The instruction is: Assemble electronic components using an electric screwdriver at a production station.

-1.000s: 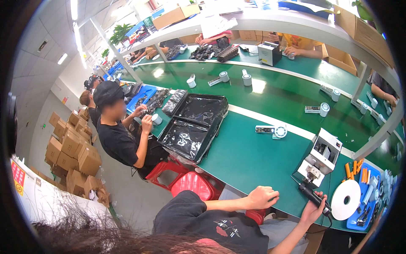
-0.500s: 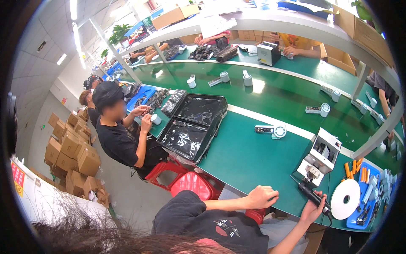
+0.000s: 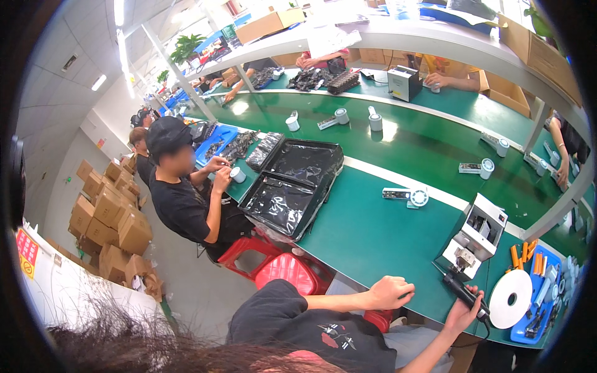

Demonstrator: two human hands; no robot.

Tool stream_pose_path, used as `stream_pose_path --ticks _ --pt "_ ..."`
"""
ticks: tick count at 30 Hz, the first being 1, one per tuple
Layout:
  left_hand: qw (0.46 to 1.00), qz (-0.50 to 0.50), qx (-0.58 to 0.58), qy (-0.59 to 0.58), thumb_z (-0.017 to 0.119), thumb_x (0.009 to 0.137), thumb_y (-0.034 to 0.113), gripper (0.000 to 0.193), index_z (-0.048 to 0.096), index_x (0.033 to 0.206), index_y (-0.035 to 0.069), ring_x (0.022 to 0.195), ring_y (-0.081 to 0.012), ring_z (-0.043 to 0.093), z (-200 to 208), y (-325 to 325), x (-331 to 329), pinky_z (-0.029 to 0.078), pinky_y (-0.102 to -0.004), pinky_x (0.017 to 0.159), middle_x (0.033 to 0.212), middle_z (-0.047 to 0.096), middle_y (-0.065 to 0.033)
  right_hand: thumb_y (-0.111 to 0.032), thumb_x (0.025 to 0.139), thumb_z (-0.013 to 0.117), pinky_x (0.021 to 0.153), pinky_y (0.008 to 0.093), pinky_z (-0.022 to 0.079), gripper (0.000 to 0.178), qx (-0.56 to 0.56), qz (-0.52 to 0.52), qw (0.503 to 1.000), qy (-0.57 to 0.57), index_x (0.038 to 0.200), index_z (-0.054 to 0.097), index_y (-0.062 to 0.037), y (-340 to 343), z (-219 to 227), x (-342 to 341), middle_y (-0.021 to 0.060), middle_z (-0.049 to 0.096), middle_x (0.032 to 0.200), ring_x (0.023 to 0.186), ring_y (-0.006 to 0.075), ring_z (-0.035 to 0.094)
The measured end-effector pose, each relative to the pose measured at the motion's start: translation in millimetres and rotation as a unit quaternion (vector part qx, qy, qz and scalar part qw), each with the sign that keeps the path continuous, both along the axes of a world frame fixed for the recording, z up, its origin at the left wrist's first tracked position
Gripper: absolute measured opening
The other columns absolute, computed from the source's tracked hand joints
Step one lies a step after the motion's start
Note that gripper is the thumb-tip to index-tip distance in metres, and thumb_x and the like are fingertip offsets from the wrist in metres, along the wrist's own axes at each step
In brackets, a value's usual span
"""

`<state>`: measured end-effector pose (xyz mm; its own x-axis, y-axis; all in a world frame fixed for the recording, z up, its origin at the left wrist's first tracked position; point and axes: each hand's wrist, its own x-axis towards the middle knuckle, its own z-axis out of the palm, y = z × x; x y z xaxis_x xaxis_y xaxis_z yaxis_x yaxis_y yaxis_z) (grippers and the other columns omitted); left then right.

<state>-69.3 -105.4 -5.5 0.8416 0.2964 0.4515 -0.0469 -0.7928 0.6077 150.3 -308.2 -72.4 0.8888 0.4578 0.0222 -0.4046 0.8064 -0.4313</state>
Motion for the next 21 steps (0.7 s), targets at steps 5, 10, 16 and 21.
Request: stream_pose_path --ticks 5,10,16,21 --pt "1.000 -0.001 0.005 0.006 0.066 0.086 0.016 0.013 0.058 0.083 0.006 0.067 -0.0327 0.063 -3.0 0.1 0.6 0.051 -0.0450 0.060 0.065 0.057 -0.0128 -0.018 0.103 0.056 0.113 0.0410 0.038 0.022 -0.004 -0.006 1.000 0.002 0.119 0.058 -0.0025 -1.8 -3.5 1.6 0.0149 0.062 0.116 0.112 0.0250 0.057" --pt "1.000 -0.001 0.010 0.004 0.066 0.086 0.017 0.014 0.058 0.082 0.006 0.067 -0.0326 0.063 1.2 0.3 0.0 0.051 -0.0450 0.060 0.065 0.057 -0.0128 -0.018 0.103 0.056 0.113 0.0407 0.038 0.023 -0.002 -0.013 0.999 0.030 0.120 0.058 -0.0023 -1.0 -1.7 -0.3 0.0151 0.063 0.117 0.112 0.0248 0.058" --pt "1.000 0.002 0.017 0.013 0.066 0.086 0.017 0.014 0.058 0.082 0.006 0.067 -0.0324 0.063 -0.2 0.6 0.5 0.051 -0.0449 0.059 0.064 0.058 -0.0122 -0.018 0.103 0.055 0.112 0.0409 0.038 0.022 0.002 -0.005 1.000 0.018 0.119 0.058 -0.0029 1.1 1.8 -2.6 0.0145 0.062 0.116 0.111 0.0249 0.058" --pt "0.999 0.010 0.030 -0.019 0.069 0.085 0.017 0.013 0.060 0.082 0.007 0.062 -0.0287 0.062 -2.6 0.9 2.0 0.050 -0.0415 0.055 0.062 0.055 -0.0101 -0.018 0.103 0.055 0.112 0.0410 0.038 0.021 -0.005 -0.015 0.999 0.032 0.118 0.057 -0.0031 2.5 5.4 -3.5 0.0139 0.062 0.115 0.111 0.0246 0.057"
